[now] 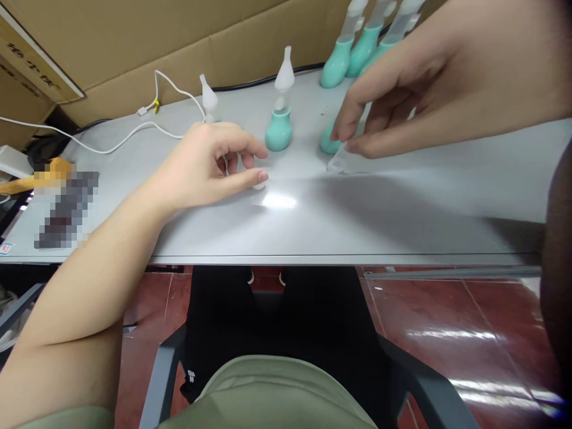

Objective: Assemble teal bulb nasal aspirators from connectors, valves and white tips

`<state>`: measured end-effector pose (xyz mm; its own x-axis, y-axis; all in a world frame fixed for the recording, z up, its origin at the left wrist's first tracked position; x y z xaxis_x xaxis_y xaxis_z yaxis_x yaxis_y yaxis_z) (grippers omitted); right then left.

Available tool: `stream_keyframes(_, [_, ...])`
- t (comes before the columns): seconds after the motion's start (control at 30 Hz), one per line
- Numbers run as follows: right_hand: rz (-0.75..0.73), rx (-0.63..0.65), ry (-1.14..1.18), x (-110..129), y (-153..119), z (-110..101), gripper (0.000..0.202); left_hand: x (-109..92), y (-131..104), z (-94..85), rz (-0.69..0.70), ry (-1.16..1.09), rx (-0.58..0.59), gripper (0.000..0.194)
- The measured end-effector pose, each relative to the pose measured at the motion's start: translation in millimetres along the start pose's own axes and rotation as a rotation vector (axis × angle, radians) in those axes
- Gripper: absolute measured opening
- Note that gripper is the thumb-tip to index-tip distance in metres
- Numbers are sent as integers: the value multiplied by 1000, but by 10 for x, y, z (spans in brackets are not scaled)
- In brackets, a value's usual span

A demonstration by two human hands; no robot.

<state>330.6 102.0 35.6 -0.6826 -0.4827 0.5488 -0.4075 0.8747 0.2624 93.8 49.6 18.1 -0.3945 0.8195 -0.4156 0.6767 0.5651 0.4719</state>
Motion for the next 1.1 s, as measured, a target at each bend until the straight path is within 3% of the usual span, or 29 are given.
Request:
stream_keyframes(0.07, [-8,128,-374,102,40,198,42,-9,4,-18,-20,-10,-18,25])
stream_keyframes(0.13, [14,147,-502,116,83,254,39,-12,10,-25,-32,-18,-27,26])
stream_keyframes(0.37, [-84,156,-481,144,65,283,35,10,28,-18,-41,-56,-47,30])
stream_keyframes(0.47, [-181,56,-309,327,-47,205,31,20,23,-18,-65,-105,-90,35])
stream_keyframes(0.57, [-245,-90,2,540,-195,84,18,16,23,18,-104,-195,-121,48])
stream_keyframes(0.7, [-261,-15,269,731,-263,202,6,-4,52,153,-177,-358,-100,59])
stream_keyframes(0.87, [-223,-16,462,793,-179,289,6,-20,82,229,-228,-425,-95,40])
stream_keyframes(1.1, [-168,-199,601,788,-159,141,21,94,51,93,-195,-413,-187,28])
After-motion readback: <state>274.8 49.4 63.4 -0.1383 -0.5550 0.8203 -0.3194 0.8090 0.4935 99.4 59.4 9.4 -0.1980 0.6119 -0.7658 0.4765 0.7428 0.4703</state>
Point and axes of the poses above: each hand's wrist, its own y-axis towards the middle knuckle, its own z-axis out of the palm, x = y × z, the point moved 9 cm from there along y, towards the middle knuckle, and after that the axes turned 7 degrees about z, right-handed, at the moved point
